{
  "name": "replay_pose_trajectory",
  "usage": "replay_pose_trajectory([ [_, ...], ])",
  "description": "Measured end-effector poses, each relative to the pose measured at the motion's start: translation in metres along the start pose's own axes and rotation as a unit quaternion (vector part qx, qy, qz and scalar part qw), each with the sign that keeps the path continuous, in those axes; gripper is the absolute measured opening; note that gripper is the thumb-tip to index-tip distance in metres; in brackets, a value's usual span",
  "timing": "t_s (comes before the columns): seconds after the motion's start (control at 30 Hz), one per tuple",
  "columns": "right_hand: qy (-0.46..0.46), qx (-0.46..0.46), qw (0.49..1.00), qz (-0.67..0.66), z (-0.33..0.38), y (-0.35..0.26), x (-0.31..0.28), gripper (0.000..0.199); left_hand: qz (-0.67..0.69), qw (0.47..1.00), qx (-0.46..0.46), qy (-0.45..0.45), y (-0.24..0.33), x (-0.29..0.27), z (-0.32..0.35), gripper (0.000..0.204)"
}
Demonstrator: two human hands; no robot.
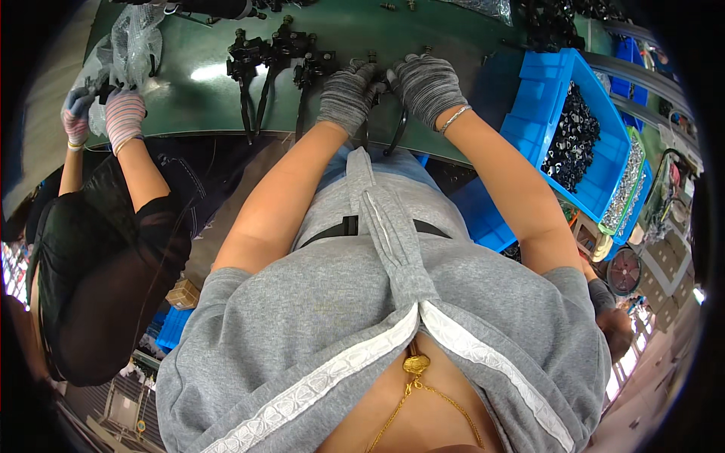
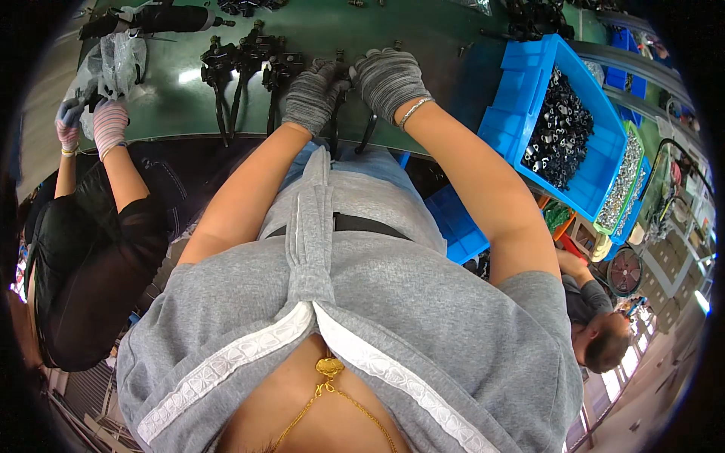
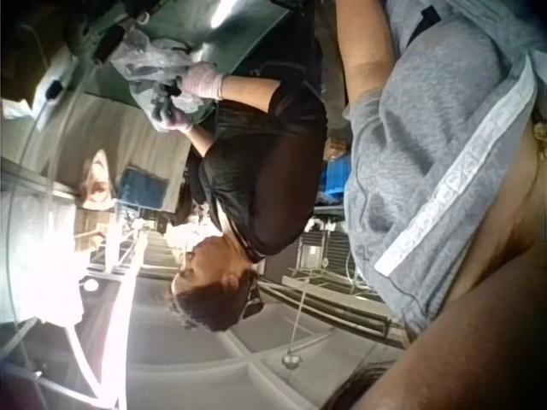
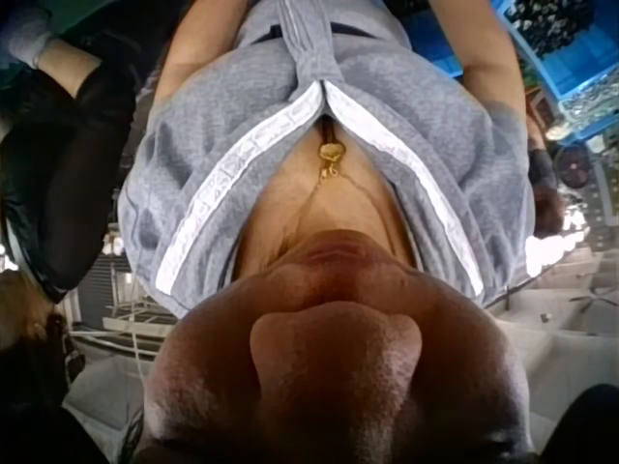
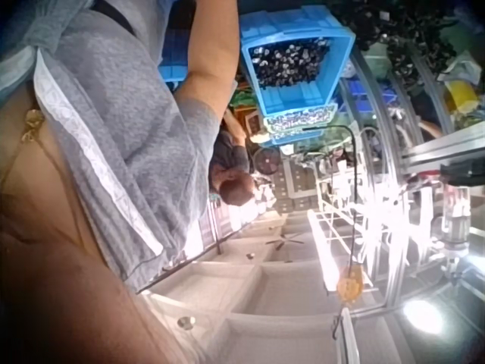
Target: Sorting and inspecting small black plastic components on a factory workbench.
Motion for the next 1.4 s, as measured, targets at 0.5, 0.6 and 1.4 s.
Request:
replay_pose_trajectory([
  [0.5, 0.130, -0.028, 0.990, -0.046, 0.007, 0.008, 0.007, 0.039, -0.020, 0.999, 0.030, 0.020, -0.008, 0.007, 0.000, 0.039],
  [0.6, 0.016, 0.028, 0.996, -0.088, 0.002, 0.006, 0.010, 0.044, -0.008, 1.000, 0.025, 0.007, -0.004, 0.003, 0.000, 0.039],
  [1.4, -0.104, 0.056, 0.971, -0.207, -0.005, 0.031, 0.021, 0.031, -0.011, 0.994, -0.064, -0.089, 0.007, -0.007, -0.006, 0.038],
])
Point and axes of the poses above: each hand's wrist, its own z-axis away from the middle knuckle, its own x-axis out of the palm, y = z × x, the point moved 6 cm from there along -z, towards the middle knuckle, and after that the axes turned 4 degrees about z, right-handed, at the moved point
